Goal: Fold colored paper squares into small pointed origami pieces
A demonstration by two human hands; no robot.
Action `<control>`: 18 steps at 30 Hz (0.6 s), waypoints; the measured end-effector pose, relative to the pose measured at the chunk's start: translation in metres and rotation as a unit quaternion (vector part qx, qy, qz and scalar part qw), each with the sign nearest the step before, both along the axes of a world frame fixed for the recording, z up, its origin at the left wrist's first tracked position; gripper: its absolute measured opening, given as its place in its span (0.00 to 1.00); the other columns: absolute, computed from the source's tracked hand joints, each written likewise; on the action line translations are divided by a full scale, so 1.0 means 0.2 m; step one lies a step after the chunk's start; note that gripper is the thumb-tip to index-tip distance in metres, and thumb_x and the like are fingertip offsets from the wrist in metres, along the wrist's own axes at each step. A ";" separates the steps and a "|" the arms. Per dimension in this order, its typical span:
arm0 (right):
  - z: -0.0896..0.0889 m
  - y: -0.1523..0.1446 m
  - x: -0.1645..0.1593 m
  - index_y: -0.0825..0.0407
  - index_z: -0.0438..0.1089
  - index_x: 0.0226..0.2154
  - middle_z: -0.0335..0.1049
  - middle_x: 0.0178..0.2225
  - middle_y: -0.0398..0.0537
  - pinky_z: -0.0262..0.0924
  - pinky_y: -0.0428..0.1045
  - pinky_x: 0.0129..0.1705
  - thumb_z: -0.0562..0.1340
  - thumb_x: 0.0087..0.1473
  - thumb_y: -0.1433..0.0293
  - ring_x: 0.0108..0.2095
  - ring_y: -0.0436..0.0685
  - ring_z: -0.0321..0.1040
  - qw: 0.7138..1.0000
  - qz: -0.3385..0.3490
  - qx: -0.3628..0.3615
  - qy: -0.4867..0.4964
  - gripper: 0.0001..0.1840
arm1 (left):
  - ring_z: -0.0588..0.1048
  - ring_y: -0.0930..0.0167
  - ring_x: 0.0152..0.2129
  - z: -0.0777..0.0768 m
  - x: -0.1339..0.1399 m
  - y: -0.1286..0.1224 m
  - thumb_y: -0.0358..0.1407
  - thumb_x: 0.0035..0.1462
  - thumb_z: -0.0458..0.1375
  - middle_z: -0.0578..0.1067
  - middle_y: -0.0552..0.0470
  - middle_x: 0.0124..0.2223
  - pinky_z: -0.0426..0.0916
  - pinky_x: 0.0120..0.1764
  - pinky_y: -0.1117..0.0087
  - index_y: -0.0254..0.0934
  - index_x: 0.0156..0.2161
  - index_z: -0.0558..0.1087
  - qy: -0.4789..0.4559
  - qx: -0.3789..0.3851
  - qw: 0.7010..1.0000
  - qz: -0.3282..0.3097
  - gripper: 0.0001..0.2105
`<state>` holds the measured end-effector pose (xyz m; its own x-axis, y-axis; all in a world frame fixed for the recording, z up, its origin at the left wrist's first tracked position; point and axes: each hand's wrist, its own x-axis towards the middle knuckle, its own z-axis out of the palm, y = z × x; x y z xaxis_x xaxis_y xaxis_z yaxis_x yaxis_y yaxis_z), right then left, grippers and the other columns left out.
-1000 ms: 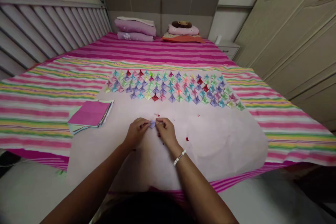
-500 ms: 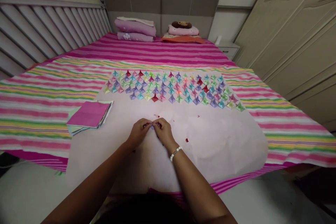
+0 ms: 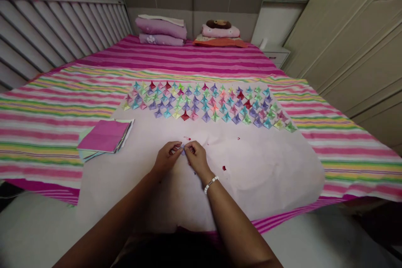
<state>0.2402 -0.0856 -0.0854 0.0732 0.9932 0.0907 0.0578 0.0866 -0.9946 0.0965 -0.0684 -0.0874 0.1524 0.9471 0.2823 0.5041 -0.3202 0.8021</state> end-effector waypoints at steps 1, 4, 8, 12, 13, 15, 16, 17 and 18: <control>0.00 0.00 0.00 0.50 0.66 0.26 0.57 0.16 0.35 0.50 0.44 0.16 0.60 0.50 0.65 0.14 0.48 0.53 1.000 0.002 0.000 0.002 0.06 | 0.73 0.71 0.31 0.00 0.00 0.00 0.32 0.53 0.58 0.76 0.51 0.37 0.68 0.32 0.71 0.38 0.38 0.75 -0.004 0.002 1.000 -0.005 0.07; 0.00 -0.01 0.00 0.50 0.66 0.25 0.57 0.16 0.36 0.50 0.44 0.17 0.60 0.49 0.65 0.15 0.48 0.53 1.000 0.000 0.003 0.005 0.06 | 0.74 0.71 0.33 0.01 0.01 0.00 0.32 0.53 0.58 0.76 0.52 0.35 0.68 0.37 0.70 0.39 0.33 0.76 -0.018 0.006 1.000 -0.011 0.04; 0.01 0.00 0.01 0.51 0.66 0.25 0.59 0.18 0.37 0.50 0.44 0.19 0.60 0.47 0.66 0.17 0.48 0.54 1.000 -0.008 0.010 0.010 0.05 | 0.74 0.72 0.30 0.01 0.00 -0.01 0.33 0.55 0.56 0.77 0.52 0.33 0.69 0.33 0.71 0.38 0.33 0.75 -0.044 -0.001 0.999 0.007 0.06; 0.00 0.00 0.01 0.51 0.67 0.25 0.60 0.19 0.38 0.51 0.45 0.22 0.59 0.46 0.67 0.19 0.48 0.54 1.000 -0.015 0.022 0.010 0.04 | 0.75 0.72 0.27 -0.01 -0.02 -0.02 0.35 0.55 0.56 0.77 0.52 0.32 0.70 0.31 0.72 0.37 0.34 0.74 -0.064 -0.011 0.998 0.028 0.06; -0.01 0.00 0.02 0.51 0.67 0.25 0.61 0.19 0.38 0.51 0.45 0.22 0.59 0.46 0.68 0.20 0.49 0.54 1.000 -0.015 0.025 0.009 0.04 | 0.75 0.73 0.27 -0.02 -0.02 -0.02 0.35 0.55 0.55 0.77 0.51 0.32 0.70 0.31 0.72 0.37 0.34 0.74 -0.068 -0.012 0.997 0.033 0.06; -0.01 0.00 0.02 0.51 0.68 0.26 0.61 0.20 0.38 0.52 0.45 0.23 0.59 0.46 0.69 0.20 0.49 0.55 0.999 -0.016 0.031 0.006 0.03 | 0.75 0.73 0.27 -0.02 -0.02 -0.02 0.34 0.55 0.55 0.77 0.51 0.33 0.70 0.30 0.73 0.36 0.36 0.74 -0.073 -0.009 0.997 0.039 0.07; -0.02 0.00 0.02 0.51 0.68 0.27 0.62 0.20 0.38 0.52 0.45 0.23 0.58 0.46 0.70 0.21 0.49 0.55 0.999 -0.015 0.035 0.005 0.04 | 0.75 0.73 0.28 -0.02 -0.02 -0.02 0.33 0.55 0.55 0.77 0.50 0.34 0.70 0.30 0.73 0.36 0.37 0.73 -0.074 -0.005 0.997 0.039 0.07; -0.02 0.00 0.03 0.51 0.69 0.27 0.63 0.21 0.39 0.53 0.45 0.24 0.58 0.46 0.70 0.21 0.49 0.56 0.999 -0.015 0.040 0.003 0.05 | 0.75 0.73 0.29 -0.02 -0.02 -0.02 0.32 0.55 0.54 0.77 0.50 0.35 0.70 0.30 0.73 0.36 0.38 0.73 -0.073 0.001 0.997 0.038 0.07; -0.02 0.00 0.03 0.51 0.69 0.27 0.64 0.22 0.40 0.54 0.46 0.26 0.57 0.46 0.71 0.22 0.50 0.57 0.999 -0.014 0.047 0.001 0.05 | 0.75 0.73 0.31 -0.02 -0.02 -0.02 0.31 0.55 0.54 0.76 0.49 0.37 0.70 0.31 0.73 0.36 0.38 0.73 -0.070 0.007 0.997 0.036 0.07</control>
